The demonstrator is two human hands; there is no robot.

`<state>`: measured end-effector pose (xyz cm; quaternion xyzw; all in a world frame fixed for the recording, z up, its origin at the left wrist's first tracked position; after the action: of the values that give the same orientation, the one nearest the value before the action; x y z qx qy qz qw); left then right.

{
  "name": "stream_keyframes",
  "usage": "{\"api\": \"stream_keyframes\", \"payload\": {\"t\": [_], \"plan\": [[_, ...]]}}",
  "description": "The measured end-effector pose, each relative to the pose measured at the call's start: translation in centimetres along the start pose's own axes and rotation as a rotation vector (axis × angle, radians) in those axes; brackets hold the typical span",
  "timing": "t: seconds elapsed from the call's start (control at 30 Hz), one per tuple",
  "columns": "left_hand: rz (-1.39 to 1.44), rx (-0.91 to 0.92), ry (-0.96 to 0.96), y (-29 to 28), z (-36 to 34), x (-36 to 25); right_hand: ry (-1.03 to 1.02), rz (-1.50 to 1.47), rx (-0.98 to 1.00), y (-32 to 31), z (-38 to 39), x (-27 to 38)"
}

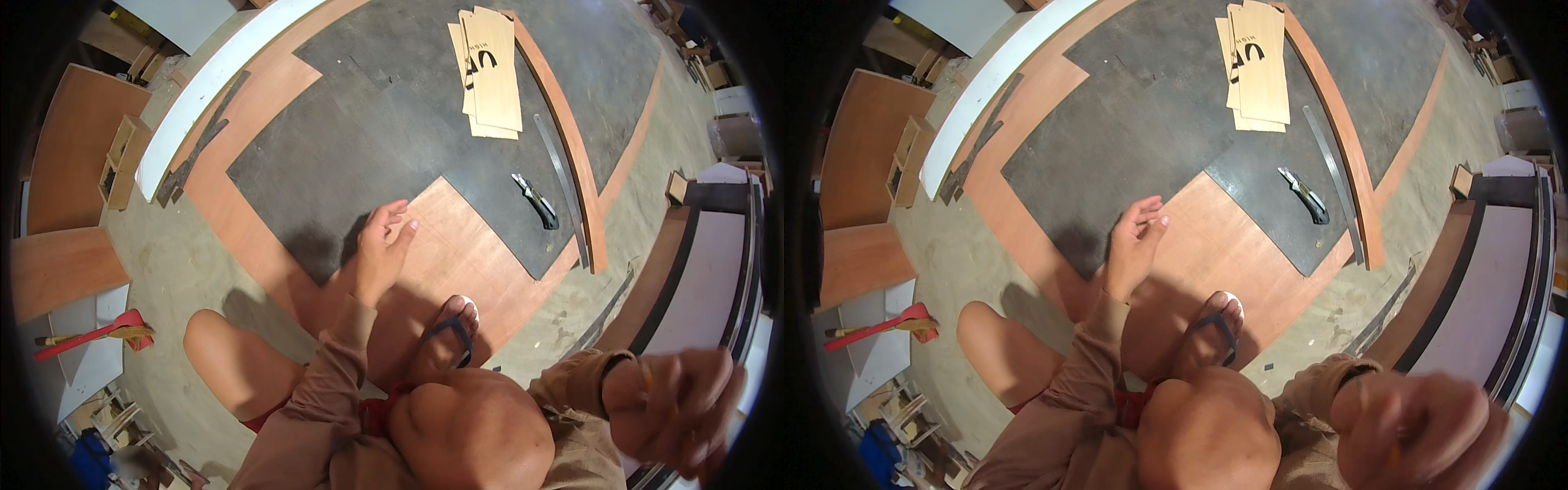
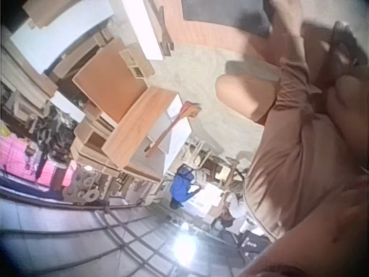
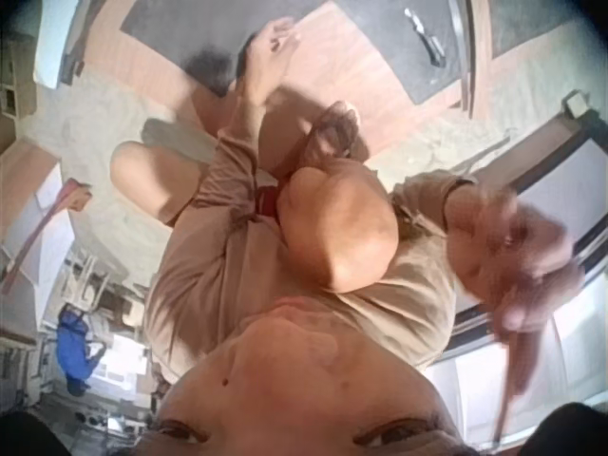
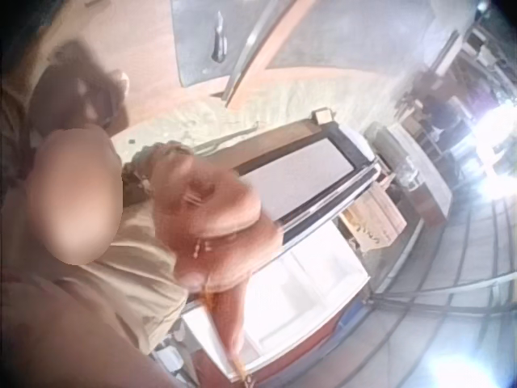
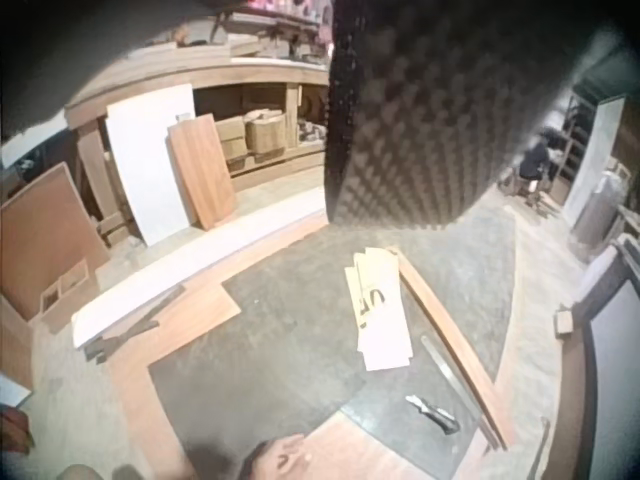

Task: The person measures and marks a dark laminate sheet on the floor using a ruler and pencil. They then use a utility knife to cut the laminate along the marked lines, separating it into smaller pieces.

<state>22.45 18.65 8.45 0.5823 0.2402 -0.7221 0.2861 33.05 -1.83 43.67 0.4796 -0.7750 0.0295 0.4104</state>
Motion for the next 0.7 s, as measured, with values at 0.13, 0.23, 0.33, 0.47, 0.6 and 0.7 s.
{"api": "stream_keyframes", "payload": {"t": [0.13,0.23,0.33,0.47,0.6,0.7], "plan": [[-0.101,-0.05,-0.008,-0.6,0.3,-0.9,0.082,-0.097,0.228,1.6,-0.6,0.8],[-0.115,-0.033,0.078,0.9,0.9,-1.6,0.169,-0.181,0.249,1.9,-0.6,-0.2],[-0.153,0.014,0.148,3.1,1.5,-3.0,0.304,-0.187,0.019,1.1,0.1,1.1],[-0.186,0.098,0.178,6.1,2.1,-3.7,0.35,-0.005,-0.32,2.3,-0.2,2.9],[-0.159,0.054,0.129,5.3,2.9,-3.6,0.398,-0.168,-0.157,2.2,-0.7,1.7],[-0.015,0.077,0.136,6.9,3.5,-6.5,0.226,-0.457,0.094,1.9,-0.4,-0.9]]}}
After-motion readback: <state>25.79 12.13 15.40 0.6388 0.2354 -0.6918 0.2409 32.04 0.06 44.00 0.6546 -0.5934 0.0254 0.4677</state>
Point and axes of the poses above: each hand's wrist, its own z-axis away from the middle knuckle, its own y-axis out of the palm, x = y × z, the point moved 7 cm from there along -z, towards the middle knuckle, and after that the axes turned 7 degrees about z, right-handed, at the moved point
